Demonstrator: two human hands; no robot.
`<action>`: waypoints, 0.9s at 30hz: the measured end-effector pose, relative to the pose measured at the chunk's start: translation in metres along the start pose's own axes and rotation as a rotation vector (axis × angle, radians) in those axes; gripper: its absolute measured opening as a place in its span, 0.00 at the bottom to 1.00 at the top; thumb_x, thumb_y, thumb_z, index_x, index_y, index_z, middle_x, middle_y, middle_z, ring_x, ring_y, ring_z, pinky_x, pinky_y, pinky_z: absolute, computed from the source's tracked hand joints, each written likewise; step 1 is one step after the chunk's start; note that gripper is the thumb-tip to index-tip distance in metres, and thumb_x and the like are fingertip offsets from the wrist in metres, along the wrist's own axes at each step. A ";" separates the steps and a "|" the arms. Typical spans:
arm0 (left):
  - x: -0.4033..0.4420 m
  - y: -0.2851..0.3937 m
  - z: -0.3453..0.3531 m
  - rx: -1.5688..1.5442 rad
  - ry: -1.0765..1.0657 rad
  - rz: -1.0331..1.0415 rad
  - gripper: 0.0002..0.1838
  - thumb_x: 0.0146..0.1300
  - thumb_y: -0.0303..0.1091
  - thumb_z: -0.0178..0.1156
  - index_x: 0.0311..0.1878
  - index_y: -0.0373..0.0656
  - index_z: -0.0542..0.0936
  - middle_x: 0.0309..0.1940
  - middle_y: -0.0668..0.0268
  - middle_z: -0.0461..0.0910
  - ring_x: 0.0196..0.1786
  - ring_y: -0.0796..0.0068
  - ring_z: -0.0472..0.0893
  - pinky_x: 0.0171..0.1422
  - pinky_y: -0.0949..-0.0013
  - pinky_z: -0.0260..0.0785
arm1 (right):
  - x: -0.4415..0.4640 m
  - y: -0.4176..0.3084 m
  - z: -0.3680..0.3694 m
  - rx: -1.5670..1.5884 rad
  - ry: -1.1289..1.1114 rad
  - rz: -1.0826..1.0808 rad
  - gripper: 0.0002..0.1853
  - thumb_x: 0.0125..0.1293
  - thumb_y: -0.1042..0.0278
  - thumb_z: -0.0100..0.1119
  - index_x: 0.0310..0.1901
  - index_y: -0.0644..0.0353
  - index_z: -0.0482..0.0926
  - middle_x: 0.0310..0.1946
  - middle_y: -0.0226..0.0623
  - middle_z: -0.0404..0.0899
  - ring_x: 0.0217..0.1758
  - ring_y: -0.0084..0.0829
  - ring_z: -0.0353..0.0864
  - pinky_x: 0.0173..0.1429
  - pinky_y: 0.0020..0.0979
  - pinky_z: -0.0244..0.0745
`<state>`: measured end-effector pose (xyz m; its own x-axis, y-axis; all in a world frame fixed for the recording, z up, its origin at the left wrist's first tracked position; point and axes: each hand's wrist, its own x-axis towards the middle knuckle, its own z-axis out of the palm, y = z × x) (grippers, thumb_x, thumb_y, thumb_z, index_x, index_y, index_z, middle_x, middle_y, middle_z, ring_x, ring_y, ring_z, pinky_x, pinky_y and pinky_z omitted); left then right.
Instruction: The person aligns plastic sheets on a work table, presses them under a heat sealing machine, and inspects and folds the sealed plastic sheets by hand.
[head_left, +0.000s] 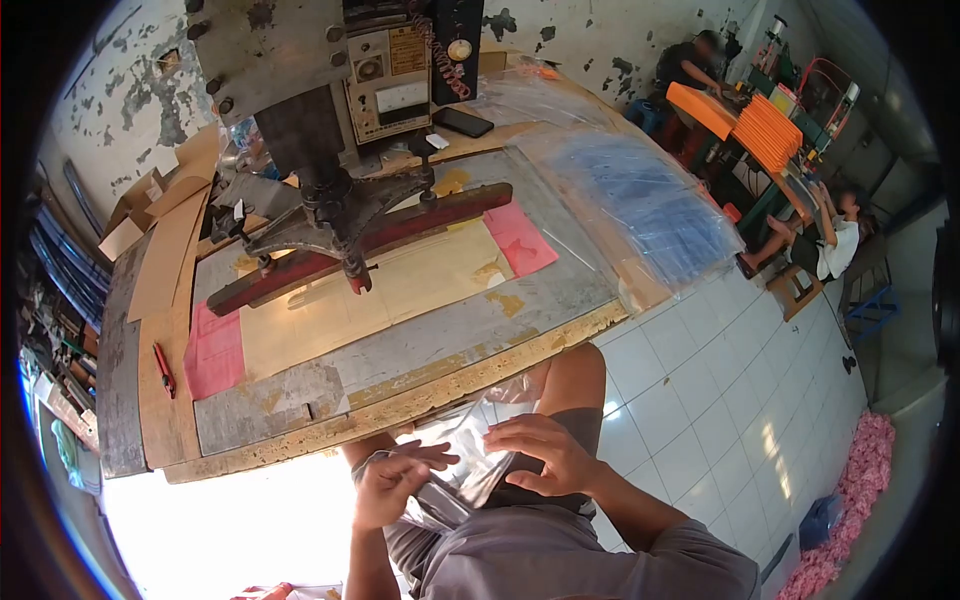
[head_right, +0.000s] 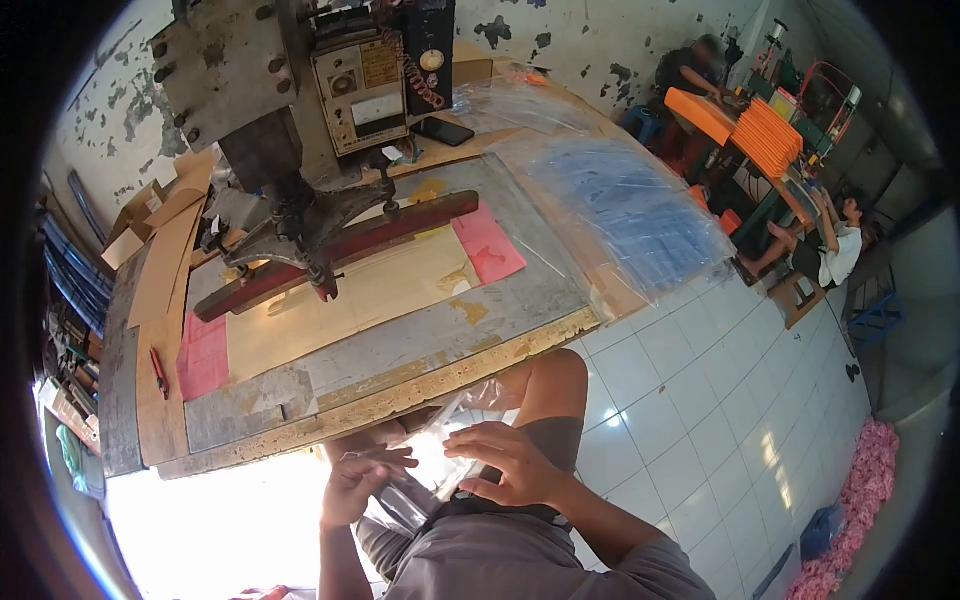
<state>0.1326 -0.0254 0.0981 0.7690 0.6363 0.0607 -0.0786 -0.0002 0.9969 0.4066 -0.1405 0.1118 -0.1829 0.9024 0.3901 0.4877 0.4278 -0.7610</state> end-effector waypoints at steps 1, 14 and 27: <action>0.000 0.003 0.009 0.011 0.010 -0.050 0.12 0.77 0.31 0.59 0.46 0.33 0.88 0.51 0.55 0.90 0.67 0.53 0.83 0.76 0.49 0.65 | 0.000 -0.003 0.000 0.021 -0.002 0.034 0.24 0.66 0.66 0.73 0.62 0.64 0.81 0.62 0.43 0.82 0.70 0.42 0.79 0.74 0.43 0.72; 0.000 -0.009 0.027 0.098 -0.090 -0.082 0.13 0.79 0.27 0.56 0.58 0.33 0.85 0.53 0.56 0.89 0.55 0.68 0.86 0.67 0.64 0.73 | 0.013 -0.007 0.039 0.022 -0.108 0.060 0.35 0.70 0.64 0.69 0.76 0.58 0.67 0.74 0.45 0.70 0.79 0.45 0.67 0.82 0.47 0.61; -0.005 -0.012 0.033 0.284 0.016 -0.067 0.13 0.79 0.30 0.58 0.58 0.36 0.85 0.49 0.60 0.88 0.50 0.76 0.84 0.52 0.71 0.76 | 0.020 -0.018 0.042 0.083 0.034 0.122 0.25 0.70 0.67 0.70 0.67 0.60 0.78 0.64 0.44 0.79 0.69 0.43 0.78 0.71 0.41 0.77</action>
<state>0.1502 -0.0543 0.0879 0.7566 0.6539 -0.0041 0.1545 -0.1727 0.9728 0.3583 -0.1282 0.1110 -0.0972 0.9463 0.3084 0.4325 0.3193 -0.8432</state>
